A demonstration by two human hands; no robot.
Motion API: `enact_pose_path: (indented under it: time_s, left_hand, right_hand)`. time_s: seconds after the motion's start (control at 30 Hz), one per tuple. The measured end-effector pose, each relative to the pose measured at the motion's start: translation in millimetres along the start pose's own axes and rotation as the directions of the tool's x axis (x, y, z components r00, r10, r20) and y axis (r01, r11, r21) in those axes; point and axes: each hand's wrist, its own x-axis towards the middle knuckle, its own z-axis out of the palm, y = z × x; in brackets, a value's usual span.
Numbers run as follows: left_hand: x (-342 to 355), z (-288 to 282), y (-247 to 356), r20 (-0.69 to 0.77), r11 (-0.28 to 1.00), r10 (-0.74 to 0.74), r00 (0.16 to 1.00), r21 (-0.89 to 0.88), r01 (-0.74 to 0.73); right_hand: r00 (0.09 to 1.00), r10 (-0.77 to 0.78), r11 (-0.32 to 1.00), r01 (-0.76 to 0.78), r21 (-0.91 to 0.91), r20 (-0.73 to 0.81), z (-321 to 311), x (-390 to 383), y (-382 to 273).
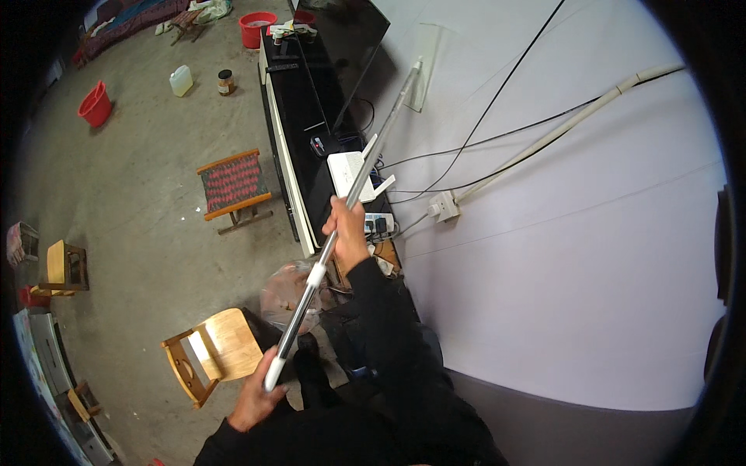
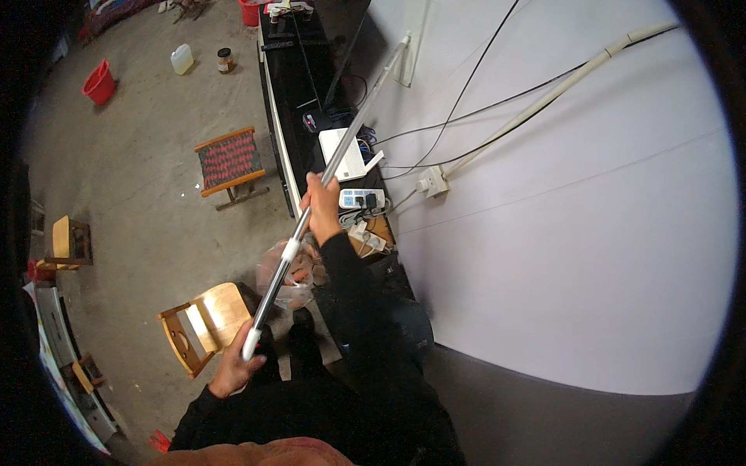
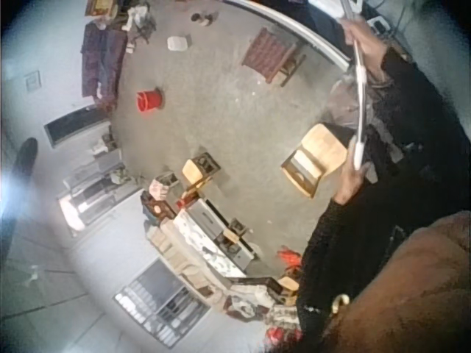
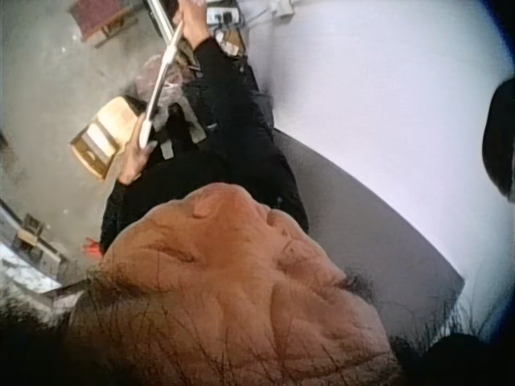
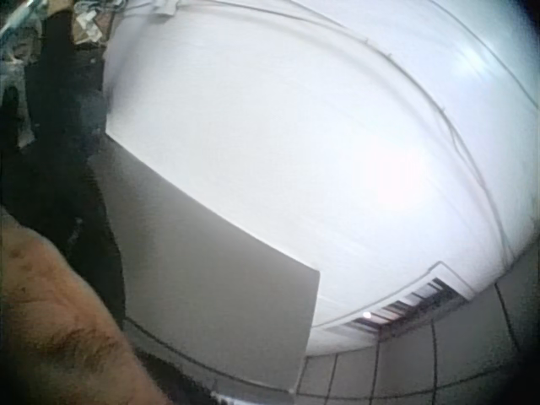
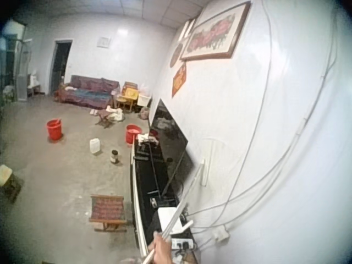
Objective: The person uses a long-handled wall scraper to scrape the upper wall surface near a window and above a refrigerator. They repeatedly move the tool up and down along the wall, occasionally repositioning their hands and stepping back to reach different sections.
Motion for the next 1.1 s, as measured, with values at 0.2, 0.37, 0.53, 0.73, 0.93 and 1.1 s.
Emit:
enact_pose_path:
  time_s: [0.2,0.37,0.53,0.73,0.93,1.1]
  left_hand:
    - [-20.7,-30.2,6.3,0.067,1.000,-0.011,0.998,-0.028,0.013]
    - [-86.6,-59.7,-28.5,0.219,0.929,-0.299,0.929,-0.154,0.335]
    - [-75.5,-54.1,-23.7,0.160,0.961,-0.181,0.970,-0.180,0.209]
    - [-11.4,-24.7,9.0,0.129,0.986,-0.133,0.983,-0.083,0.144]
    - [33.4,-5.5,14.4,0.121,0.945,-0.120,0.985,-0.290,0.150]
    - [14.7,-23.5,-1.1,0.148,0.943,-0.076,0.986,-0.312,0.120]
  right_hand:
    - [0.987,-0.002,0.993,-0.018,-0.118,-0.162,7.7,-22.8,23.0]
    - [0.988,0.124,0.985,-0.133,-0.106,-0.091,-8.3,-107.2,35.3]
    - [0.986,0.105,0.983,-0.122,-0.136,-0.129,-7.1,-83.3,46.4]
    - [0.986,0.099,0.967,-0.128,-0.222,-0.137,-37.7,-1.4,64.0]
    - [0.963,0.216,0.925,-0.255,-0.281,-0.162,-55.2,62.2,73.9]
    - [0.964,0.248,0.906,-0.265,-0.329,-0.095,-55.5,40.8,74.0]
